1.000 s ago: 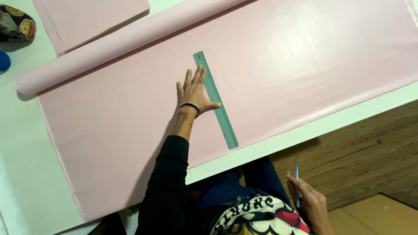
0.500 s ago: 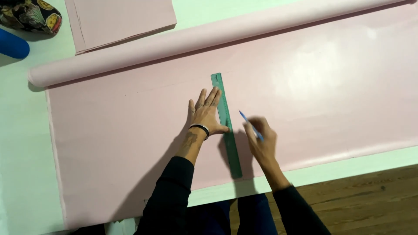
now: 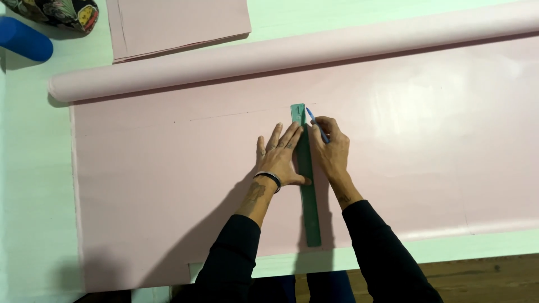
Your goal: Measuring and marking a roll of pink leather using a ruler and a pen on a workshop table.
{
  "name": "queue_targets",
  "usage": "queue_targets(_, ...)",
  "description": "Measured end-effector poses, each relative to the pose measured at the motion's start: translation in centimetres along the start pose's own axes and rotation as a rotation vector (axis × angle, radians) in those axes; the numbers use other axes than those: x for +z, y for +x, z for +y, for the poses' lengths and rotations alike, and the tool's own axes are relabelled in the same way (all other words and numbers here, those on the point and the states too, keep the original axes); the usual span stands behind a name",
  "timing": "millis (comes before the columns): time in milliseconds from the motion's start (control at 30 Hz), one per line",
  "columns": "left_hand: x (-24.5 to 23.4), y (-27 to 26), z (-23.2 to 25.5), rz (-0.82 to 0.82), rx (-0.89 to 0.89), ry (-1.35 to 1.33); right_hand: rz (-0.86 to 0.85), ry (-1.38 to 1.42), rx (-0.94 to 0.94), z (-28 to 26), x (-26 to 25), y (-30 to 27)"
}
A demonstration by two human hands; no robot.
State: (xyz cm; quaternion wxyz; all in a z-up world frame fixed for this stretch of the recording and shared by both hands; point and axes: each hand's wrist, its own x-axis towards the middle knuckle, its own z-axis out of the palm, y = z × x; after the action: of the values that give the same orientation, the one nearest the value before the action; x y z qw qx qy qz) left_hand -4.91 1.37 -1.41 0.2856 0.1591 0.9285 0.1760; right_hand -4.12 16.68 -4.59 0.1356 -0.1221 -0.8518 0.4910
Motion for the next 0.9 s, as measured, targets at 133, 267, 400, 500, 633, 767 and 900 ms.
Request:
queue_targets(133, 0.3, 0.1, 0.0, -0.024, 0.001, -0.004, -0.024, -0.063, -0.027, 0.2, 0.0, 0.5)
queue_targets(267, 0.7, 0.4, -0.1, -0.043, -0.025, -0.008, -0.063, -0.136, 0.026, -0.4, 0.0, 1.2)
queue_targets(400, 0.2, 0.2, 0.0, 0.027, 0.023, 0.009, -0.066, -0.098, -0.043, 0.2, 0.0, 1.6)
queue_targets(500, 0.1, 0.1, 0.1, -0.046, -0.024, -0.016, -0.079, -0.161, -0.126, 0.6, -0.4, 1.3)
queue_targets(633, 1.3, 0.2, -0.3, 0.012, 0.009, -0.019, -0.129, -0.23, -0.16, 0.7, -2.3, -1.7)
queue_targets(767, 1.2, 0.3, -0.3, 0.022, -0.004, -0.03, -0.171, -0.268, -0.135, -0.8, -5.4, -8.0)
queue_targets(900, 0.8, -0.2, -0.2, 0.069, 0.045, 0.0, -0.276, -0.322, -0.027, 0.1, -8.1, -15.8)
